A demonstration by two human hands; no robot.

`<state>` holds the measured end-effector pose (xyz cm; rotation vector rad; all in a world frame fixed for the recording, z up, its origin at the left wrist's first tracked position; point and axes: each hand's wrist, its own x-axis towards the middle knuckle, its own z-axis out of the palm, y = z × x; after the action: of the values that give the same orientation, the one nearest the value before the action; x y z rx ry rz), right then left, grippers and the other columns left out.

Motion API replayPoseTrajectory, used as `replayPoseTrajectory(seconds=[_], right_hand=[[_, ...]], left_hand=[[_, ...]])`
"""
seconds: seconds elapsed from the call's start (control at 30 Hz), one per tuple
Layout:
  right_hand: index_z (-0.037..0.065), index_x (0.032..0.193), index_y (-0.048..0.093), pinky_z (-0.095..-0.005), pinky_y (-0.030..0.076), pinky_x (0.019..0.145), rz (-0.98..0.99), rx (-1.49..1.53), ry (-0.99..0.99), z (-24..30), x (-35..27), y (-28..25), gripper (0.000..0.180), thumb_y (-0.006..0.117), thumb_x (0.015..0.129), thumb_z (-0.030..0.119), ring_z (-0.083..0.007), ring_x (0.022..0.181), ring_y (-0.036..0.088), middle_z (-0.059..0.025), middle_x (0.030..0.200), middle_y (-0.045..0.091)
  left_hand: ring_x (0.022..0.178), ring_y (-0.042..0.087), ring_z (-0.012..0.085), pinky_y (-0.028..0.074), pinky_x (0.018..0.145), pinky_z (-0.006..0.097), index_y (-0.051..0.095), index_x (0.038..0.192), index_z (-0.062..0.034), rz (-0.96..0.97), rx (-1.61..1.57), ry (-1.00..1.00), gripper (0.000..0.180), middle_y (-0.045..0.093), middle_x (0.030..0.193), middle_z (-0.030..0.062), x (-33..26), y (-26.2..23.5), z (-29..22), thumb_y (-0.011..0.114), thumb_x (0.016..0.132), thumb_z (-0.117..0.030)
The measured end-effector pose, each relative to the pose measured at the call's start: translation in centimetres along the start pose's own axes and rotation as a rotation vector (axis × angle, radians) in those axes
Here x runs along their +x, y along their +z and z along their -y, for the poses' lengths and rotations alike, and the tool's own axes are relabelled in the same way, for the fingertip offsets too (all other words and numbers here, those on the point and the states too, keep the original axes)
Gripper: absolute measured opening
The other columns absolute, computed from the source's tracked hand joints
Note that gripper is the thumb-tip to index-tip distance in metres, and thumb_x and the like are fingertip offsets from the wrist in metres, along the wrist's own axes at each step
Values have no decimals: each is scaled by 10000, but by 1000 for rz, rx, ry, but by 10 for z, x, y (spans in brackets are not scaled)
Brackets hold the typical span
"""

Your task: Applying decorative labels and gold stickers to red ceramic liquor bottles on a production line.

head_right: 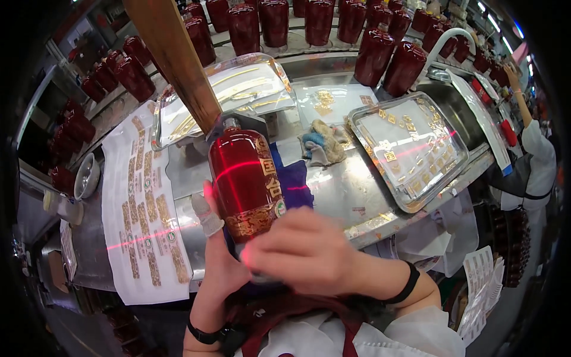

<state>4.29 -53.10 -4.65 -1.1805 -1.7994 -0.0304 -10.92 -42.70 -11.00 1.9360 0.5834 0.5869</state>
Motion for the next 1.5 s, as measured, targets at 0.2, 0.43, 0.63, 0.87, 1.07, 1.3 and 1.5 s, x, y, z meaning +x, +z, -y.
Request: replayPoseTrajectory(seconds=[0.2, 0.43, 0.63, 0.87, 1.07, 1.3, 1.5], right_hand=[[43, 929, 676, -321, 475, 622, 92, 240, 54, 5, -16, -3, 313, 690, 622, -14, -236, 737, 592, -57, 886, 653], [59, 907, 682, -323, 477, 624, -31, -72, 109, -2, -1, -15, 351, 705, 561, 3, -235, 721, 575, -45, 879, 658], [66, 914, 673, -309, 475, 611, 29, -42, 54, -2, -6, -3, 296, 717, 626, 17, -225, 731, 591, -39, 858, 652], [27, 932, 646, -336, 493, 645, 42, 38, 293, -11, 16, -11, 298, 734, 649, -1, -257, 751, 615, -97, 859, 647], [15, 944, 597, -364, 477, 632, 92, -36, 224, -19, 39, -6, 271, 680, 687, -5, -288, 739, 577, -113, 805, 594], [23, 899, 612, -348, 465, 631, 42, -62, 143, -24, 41, -8, 257, 685, 654, -9, -277, 722, 566, -92, 799, 598], [50, 899, 655, -315, 459, 642, 220, -12, -73, 3, 8, 7, 222, 658, 683, 105, -217, 750, 564, -45, 895, 628]], left_hand=[[1370, 221, 375, 130, 1115, 463, 190, 1436, -11, -160, 20, 37, 1148, 173, 1490, 240, -2, 1, -2, 854, 566, -359], [1283, 390, 280, 290, 1062, 374, 157, 1428, 46, -30, -614, 35, 1008, 343, 1425, 182, -2, -8, 7, 788, 711, -273], [1122, 492, 157, 378, 974, 305, 393, 1336, 47, -86, -498, -164, 619, 534, 1248, 113, 1, -9, -7, 679, 820, -144], [1025, 567, 173, 431, 910, 305, 445, 1302, 18, -137, -387, -158, 683, 592, 1149, 117, 5, -6, -10, 761, 727, -172], [995, 584, 188, 446, 884, 319, 483, 1260, 7, -175, -280, -136, 659, 600, 1114, 128, 7, -6, -15, 766, 690, -161], [1171, 487, 212, 381, 982, 326, 370, 1354, 39, -112, -501, -73, 648, 502, 1286, 145, 2, -12, -3, 674, 815, -152], [1338, 319, 244, 239, 1098, 366, 118, 1442, 58, -76, -695, -62, 752, 290, 1464, 171, 3, -14, 15, 461, 949, -395]])
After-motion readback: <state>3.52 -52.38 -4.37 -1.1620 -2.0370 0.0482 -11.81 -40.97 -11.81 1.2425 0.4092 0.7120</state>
